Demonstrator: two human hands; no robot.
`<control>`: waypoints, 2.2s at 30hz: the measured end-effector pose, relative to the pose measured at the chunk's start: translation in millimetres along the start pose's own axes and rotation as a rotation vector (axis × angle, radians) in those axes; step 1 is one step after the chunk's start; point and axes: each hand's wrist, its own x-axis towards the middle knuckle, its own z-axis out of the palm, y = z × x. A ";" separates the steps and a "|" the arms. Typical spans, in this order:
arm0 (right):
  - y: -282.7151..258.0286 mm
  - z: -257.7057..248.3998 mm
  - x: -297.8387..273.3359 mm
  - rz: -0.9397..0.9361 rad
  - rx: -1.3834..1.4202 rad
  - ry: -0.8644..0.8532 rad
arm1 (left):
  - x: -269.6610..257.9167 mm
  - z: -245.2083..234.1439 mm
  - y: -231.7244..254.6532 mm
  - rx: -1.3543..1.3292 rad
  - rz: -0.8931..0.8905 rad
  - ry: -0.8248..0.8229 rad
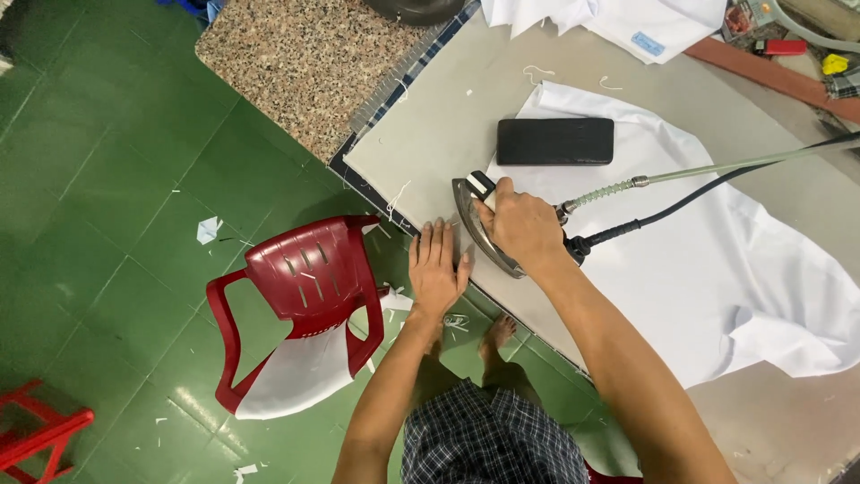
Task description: The person irons a white shirt on a worktable, using a steam iron and a black pressing block to smooth the fabric. They repeatedly adjust the shirt, iron different sections, and trim loose threads with scissors.
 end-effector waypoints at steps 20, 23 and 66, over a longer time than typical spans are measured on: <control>59.8 -12.9 -148.5 0.238 0.050 -0.209 | 7.9 12.0 2.3 0.257 0.135 -0.118; 66.9 -19.6 -167.7 0.289 0.085 -0.243 | 8.5 12.3 3.2 0.269 0.145 -0.101; 88.1 -2.3 -177.9 0.206 0.133 -0.221 | 9.9 12.8 4.5 -0.052 0.046 -0.132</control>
